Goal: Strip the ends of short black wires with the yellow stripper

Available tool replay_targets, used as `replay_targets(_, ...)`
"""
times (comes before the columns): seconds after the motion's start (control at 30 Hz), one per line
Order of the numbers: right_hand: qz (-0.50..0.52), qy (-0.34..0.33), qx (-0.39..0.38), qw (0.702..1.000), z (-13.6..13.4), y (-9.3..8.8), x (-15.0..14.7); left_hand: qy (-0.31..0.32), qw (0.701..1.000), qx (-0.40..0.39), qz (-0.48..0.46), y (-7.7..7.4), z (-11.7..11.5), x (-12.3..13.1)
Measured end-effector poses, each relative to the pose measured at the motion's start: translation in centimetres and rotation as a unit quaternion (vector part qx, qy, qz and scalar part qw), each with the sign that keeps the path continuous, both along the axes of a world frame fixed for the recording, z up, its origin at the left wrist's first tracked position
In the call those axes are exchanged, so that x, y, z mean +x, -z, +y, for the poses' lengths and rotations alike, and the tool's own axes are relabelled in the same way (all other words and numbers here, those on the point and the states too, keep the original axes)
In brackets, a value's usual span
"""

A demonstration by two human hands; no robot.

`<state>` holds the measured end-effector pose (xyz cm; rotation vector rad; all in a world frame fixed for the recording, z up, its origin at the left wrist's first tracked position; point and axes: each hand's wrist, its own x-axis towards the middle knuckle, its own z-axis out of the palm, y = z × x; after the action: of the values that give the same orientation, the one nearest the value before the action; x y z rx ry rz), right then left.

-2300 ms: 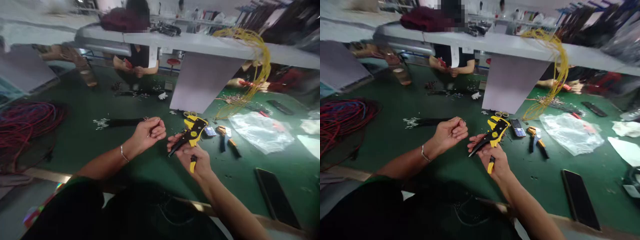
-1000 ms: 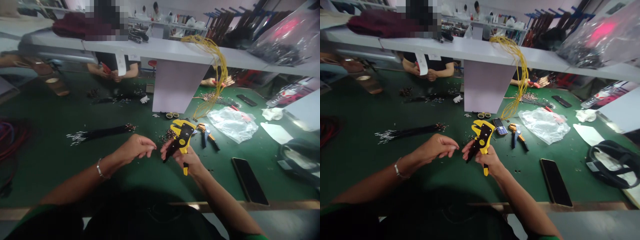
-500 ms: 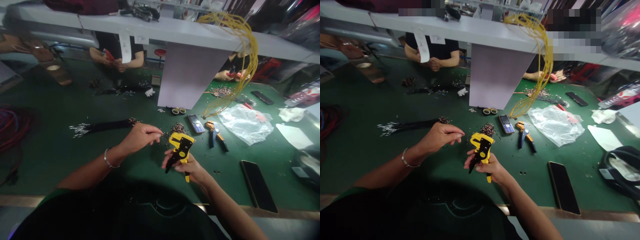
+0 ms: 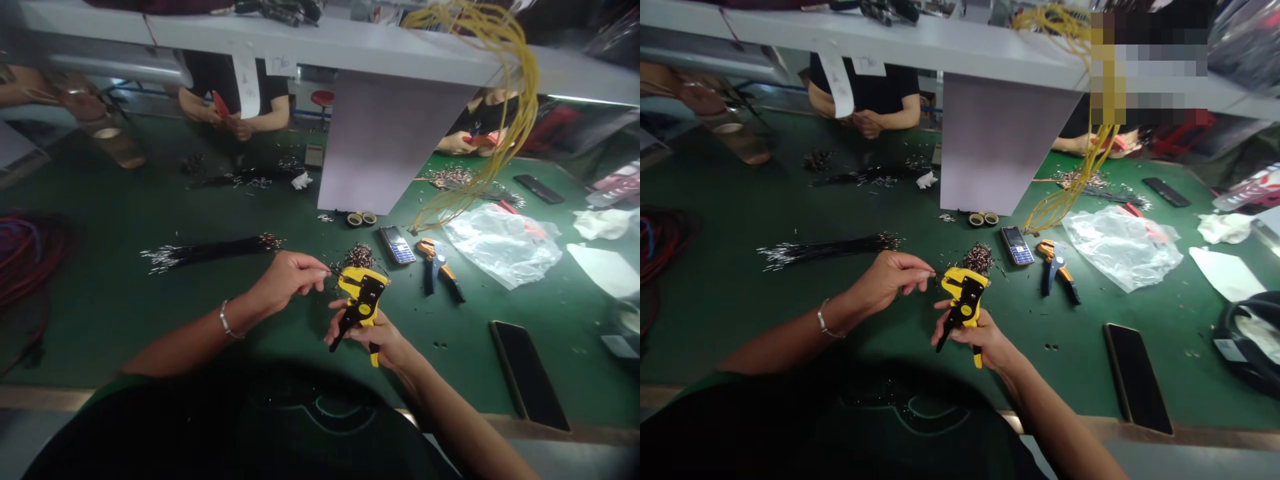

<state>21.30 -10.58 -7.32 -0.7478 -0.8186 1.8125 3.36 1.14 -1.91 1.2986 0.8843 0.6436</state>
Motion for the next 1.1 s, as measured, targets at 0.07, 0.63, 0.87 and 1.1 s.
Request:
replay_targets(0.07,0.009,0.007,0.006,1.0,0.0,0.0,0.0,0.0,0.999,-0.031,-0.019,0.2,0.0,0.1)
replay_targets(0.63,0.026,0.011,0.011,1.0,0.0,0.0,-0.5,-0.004,0.986,-0.137,-0.096,1.1,-0.3,0.4)
replay_targets(0.87,0.015,0.007,0.024,1.0,0.0,0.4,-0.2,0.005,0.991,-0.109,-0.081,1.2,-0.4,0.4)
replay_targets(1.1,0.018,0.01,0.028,0.999,0.0,0.4,-0.3,0.016,0.979,-0.165,-0.12,0.9,-0.4,0.4)
